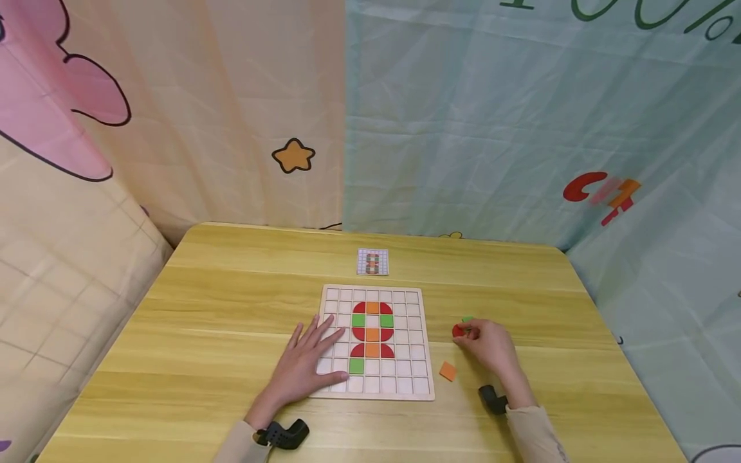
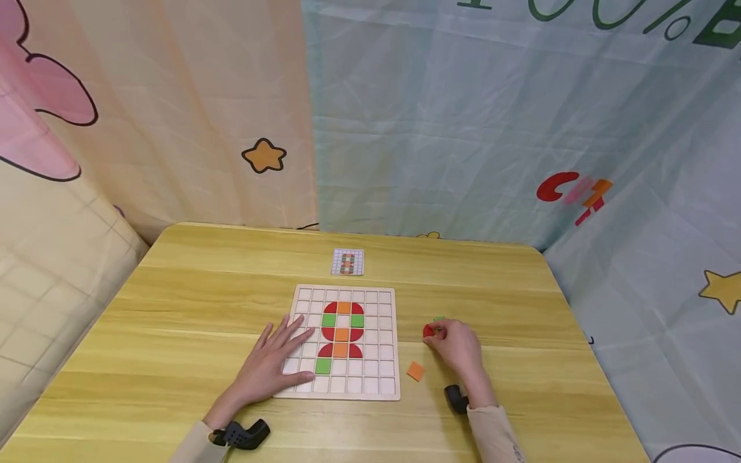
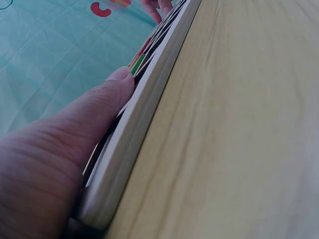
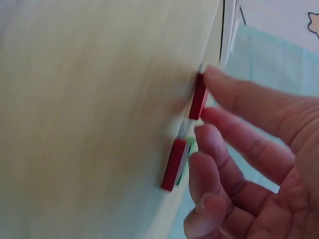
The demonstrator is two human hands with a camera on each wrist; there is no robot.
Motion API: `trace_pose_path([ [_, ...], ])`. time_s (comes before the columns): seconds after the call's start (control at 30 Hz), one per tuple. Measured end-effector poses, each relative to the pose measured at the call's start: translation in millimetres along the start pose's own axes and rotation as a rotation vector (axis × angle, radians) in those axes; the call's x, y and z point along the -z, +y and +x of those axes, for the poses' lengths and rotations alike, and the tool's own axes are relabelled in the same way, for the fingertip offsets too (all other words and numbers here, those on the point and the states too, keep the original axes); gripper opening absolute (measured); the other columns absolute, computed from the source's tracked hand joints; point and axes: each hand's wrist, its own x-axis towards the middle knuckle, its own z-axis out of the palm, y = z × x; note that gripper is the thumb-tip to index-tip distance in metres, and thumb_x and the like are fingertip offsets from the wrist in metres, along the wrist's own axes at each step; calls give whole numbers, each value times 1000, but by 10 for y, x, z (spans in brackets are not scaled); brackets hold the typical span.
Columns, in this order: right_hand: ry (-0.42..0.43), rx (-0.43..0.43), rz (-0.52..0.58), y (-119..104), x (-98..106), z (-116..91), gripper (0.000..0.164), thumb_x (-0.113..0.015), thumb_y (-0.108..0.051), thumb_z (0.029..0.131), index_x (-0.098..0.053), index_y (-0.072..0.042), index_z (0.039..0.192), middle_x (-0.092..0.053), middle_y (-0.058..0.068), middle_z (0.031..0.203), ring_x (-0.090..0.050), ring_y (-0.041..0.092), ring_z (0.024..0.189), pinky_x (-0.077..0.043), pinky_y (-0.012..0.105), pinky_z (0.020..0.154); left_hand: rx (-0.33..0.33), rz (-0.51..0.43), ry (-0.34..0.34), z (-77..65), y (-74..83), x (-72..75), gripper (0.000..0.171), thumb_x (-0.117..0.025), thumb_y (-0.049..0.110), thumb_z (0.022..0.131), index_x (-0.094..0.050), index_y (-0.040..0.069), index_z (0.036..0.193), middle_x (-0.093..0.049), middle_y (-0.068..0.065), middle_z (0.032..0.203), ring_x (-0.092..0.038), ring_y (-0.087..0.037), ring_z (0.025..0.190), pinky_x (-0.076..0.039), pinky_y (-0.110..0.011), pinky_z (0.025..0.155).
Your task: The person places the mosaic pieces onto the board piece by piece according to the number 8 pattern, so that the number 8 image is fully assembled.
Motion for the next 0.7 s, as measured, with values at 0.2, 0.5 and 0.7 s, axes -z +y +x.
trace_pose_path([
  [0.2, -41, 16, 33, -74, -49, -1, 23, -78, -17, 78, -72, -4, 97, -57, -3, 71, -50, 14, 64, -42, 30, 59, 6, -2, -12, 0, 13, 18, 83, -63, 66, 77, -45, 18, 143, -26, -7, 154, -15, -33, 141, -5, -53, 112],
  [0.5, -25, 13, 35, -128, -90, 10, 18, -79, -14, 77, -70, -4, 89, -57, -2, 72, -50, 14, 66, -43, 31, 61, -2, 3, 0, 2, -2, 0, 83, -64, 66, 77, -47, 17, 142, -27, -8, 153, -17, -34, 140, -7, -54, 112],
  [0.7, -38, 7, 144, -123, -113, -24, 16, -79, -6, 76, -65, -4, 83, -58, -1, 72, -53, 14, 65, -45, 28, 60, 7, -4, -20, 8, 13, 15, 83, -64, 65, 77, -45, 17, 143, -26, -8, 154, -14, -33, 141, -5, -53, 112],
])
